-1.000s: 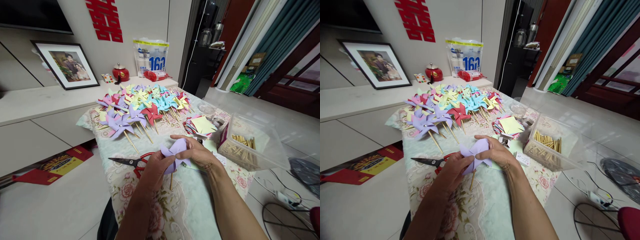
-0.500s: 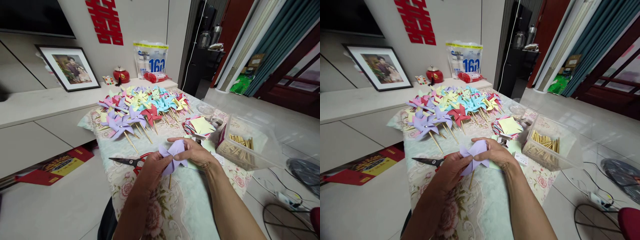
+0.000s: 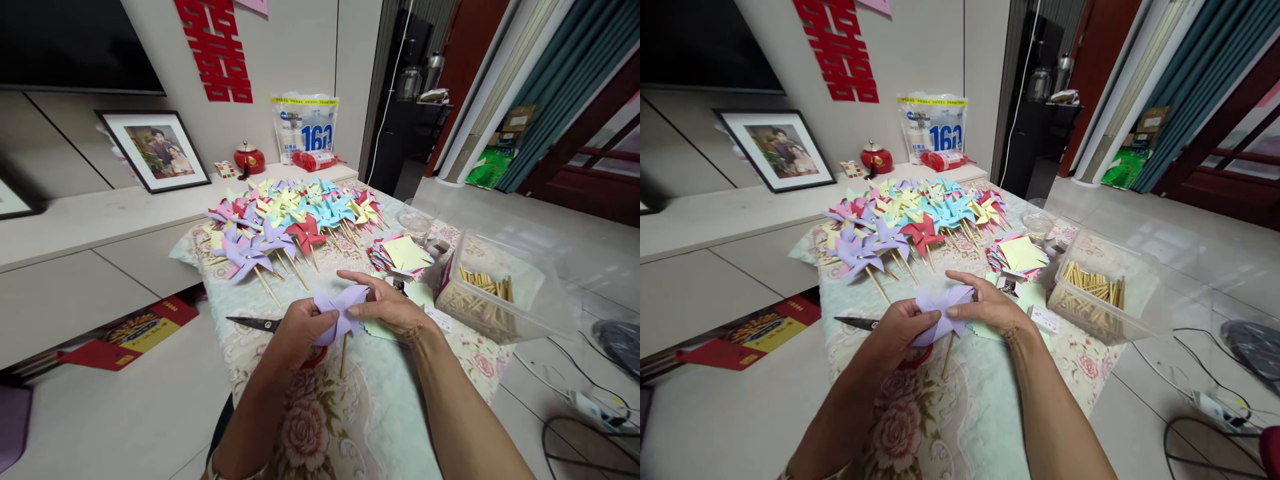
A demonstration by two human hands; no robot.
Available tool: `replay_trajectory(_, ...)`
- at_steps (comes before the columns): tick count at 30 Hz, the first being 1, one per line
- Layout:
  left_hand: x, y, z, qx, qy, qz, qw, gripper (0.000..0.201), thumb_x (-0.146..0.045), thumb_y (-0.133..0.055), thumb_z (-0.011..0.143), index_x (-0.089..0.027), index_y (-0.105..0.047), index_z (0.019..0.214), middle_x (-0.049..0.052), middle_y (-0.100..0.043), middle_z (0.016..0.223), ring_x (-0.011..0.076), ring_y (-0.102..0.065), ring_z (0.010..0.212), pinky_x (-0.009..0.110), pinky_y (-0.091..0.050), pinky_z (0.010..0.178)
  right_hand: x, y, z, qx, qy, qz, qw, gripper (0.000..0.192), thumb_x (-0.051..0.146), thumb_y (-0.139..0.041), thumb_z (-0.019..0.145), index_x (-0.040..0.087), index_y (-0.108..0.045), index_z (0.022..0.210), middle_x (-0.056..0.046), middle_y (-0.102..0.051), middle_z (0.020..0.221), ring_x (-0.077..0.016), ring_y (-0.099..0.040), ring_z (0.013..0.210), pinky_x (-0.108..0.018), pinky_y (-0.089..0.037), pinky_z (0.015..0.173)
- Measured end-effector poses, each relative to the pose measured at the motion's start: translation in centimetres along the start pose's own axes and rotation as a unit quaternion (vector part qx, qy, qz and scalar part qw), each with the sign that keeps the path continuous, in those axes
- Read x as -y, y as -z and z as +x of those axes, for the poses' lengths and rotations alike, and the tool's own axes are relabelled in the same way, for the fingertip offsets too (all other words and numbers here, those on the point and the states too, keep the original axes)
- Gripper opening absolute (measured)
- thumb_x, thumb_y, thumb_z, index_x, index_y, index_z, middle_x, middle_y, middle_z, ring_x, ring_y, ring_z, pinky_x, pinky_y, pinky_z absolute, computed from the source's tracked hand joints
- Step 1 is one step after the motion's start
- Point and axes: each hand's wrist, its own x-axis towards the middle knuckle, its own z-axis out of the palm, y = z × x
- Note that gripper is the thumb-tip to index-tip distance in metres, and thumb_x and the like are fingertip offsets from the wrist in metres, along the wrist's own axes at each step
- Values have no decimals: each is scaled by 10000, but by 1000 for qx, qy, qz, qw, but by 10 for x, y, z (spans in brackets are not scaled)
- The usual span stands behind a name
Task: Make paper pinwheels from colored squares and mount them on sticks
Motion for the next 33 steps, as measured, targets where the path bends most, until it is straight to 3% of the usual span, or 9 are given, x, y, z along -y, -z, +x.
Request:
replay_trajectory(4,-16,12,2,34,25,110,993,210,-309,-733,615,-122,-692,704,10,-625,609,103,-486,509,224,-335,514,3,0,-1,16,30,-7,999,764,269,-817,735,204,-505,1430,-19,-667,983,-153,-616,840,-267,-431,737)
replay_trajectory(8,-25,17,8,96,47,214,971,180,-317,-679,613,-147,-619,612,-35,-500,525,80,-370,465,224,-239,479,2,-6,0,39,10,-65,997,763,243,-810,717,164,-509,1414,8,-636,875,-142,-587,765,-269,-398,688)
replay_trajectory(16,-36,13,19,151,82,268,948,119,-270,-619,564,-160,-608,607,-54,-459,521,83,-327,471,243,-216,479,-1,-10,2,24,4,-175,984,735,190,-756,697,144,-529,1395,41,-585,770,-127,-522,673,-259,-346,602)
replay_trajectory(24,-44,12,27,176,96,186,962,141,-234,-728,587,-142,-664,673,-27,-577,570,91,-444,491,224,-298,500,-3,-10,2,2,3,-146,989,690,99,-680,678,193,-572,1354,51,-580,729,-113,-506,619,-230,-345,552)
replay_trajectory(28,-47,19,23,150,82,77,982,331,-439,-785,718,-122,-691,703,26,-636,618,105,-535,529,216,-391,530,-1,-9,1,-28,1,-85,996,697,112,-704,657,206,-582,1337,27,-621,777,-128,-555,629,-234,-377,559)
replay_trajectory(31,-42,22,16,130,61,-3,990,529,-606,-678,793,-93,-750,901,135,-731,801,197,-670,687,306,-521,663,2,-9,1,-60,4,-48,997,726,132,-729,631,191,-572,1337,7,-655,796,-147,-582,631,-241,-389,555)
replay_trajectory(33,-37,18,9,99,39,-51,993,601,-658,-637,800,-106,-752,1008,148,-745,881,204,-684,730,329,-545,709,3,-8,2,-75,19,-27,997,723,145,-729,632,195,-569,1336,-2,-680,811,-151,-590,622,-242,-386,551)
